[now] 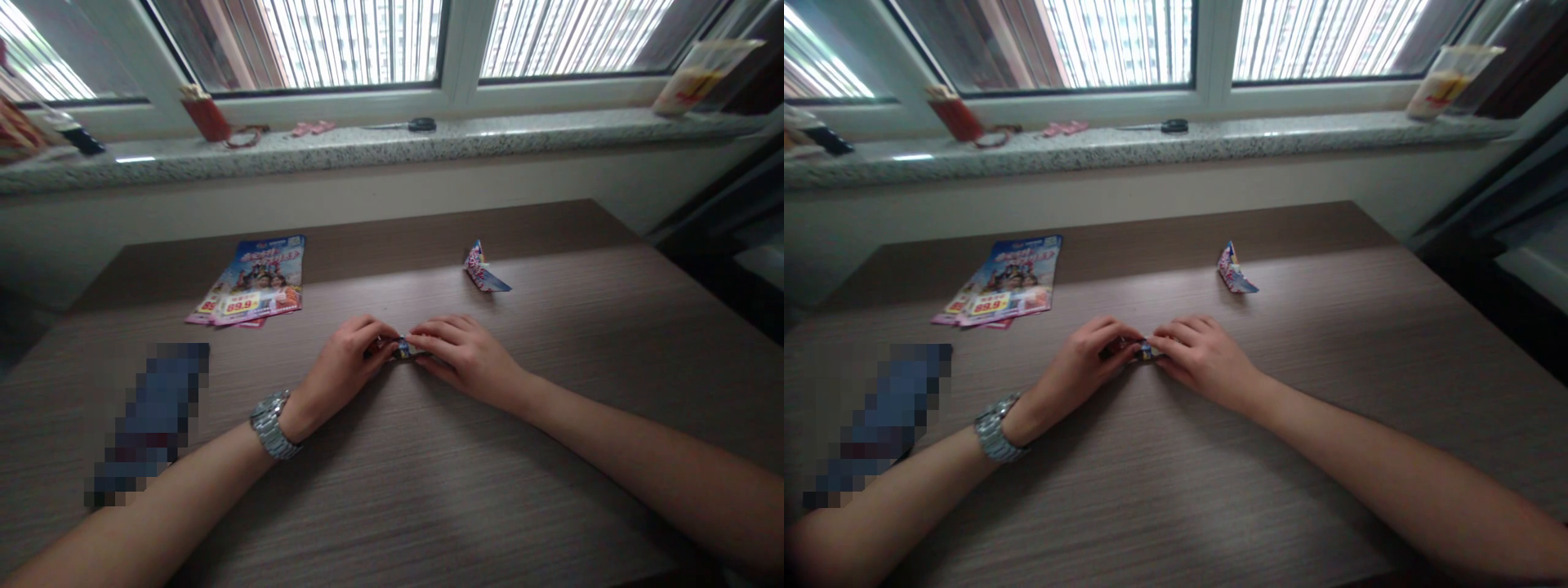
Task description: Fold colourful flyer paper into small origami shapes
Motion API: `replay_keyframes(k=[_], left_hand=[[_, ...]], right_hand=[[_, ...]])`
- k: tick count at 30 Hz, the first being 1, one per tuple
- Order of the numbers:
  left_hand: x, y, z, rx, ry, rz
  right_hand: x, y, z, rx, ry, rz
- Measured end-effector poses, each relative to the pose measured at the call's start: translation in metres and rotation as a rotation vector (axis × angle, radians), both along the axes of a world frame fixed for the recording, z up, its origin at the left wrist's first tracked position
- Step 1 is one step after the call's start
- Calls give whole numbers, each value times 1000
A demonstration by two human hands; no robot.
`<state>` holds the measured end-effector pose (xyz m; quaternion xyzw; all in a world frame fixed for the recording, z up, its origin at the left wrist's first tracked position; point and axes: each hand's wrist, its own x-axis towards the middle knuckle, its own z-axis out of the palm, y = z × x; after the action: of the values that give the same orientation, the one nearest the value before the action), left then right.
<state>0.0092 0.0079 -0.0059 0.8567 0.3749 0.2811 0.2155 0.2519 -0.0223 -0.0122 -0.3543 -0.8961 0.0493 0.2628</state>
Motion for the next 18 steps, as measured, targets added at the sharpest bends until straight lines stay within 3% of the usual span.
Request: replay_keyframes(k=[10, 18], left_hand=[[0, -1, -2, -41, -3, 1], [-1, 1, -4, 83, 94, 15]], right_hand=[[-2, -2, 0, 21, -108, 14], [-2, -3, 0, -10, -130, 10]])
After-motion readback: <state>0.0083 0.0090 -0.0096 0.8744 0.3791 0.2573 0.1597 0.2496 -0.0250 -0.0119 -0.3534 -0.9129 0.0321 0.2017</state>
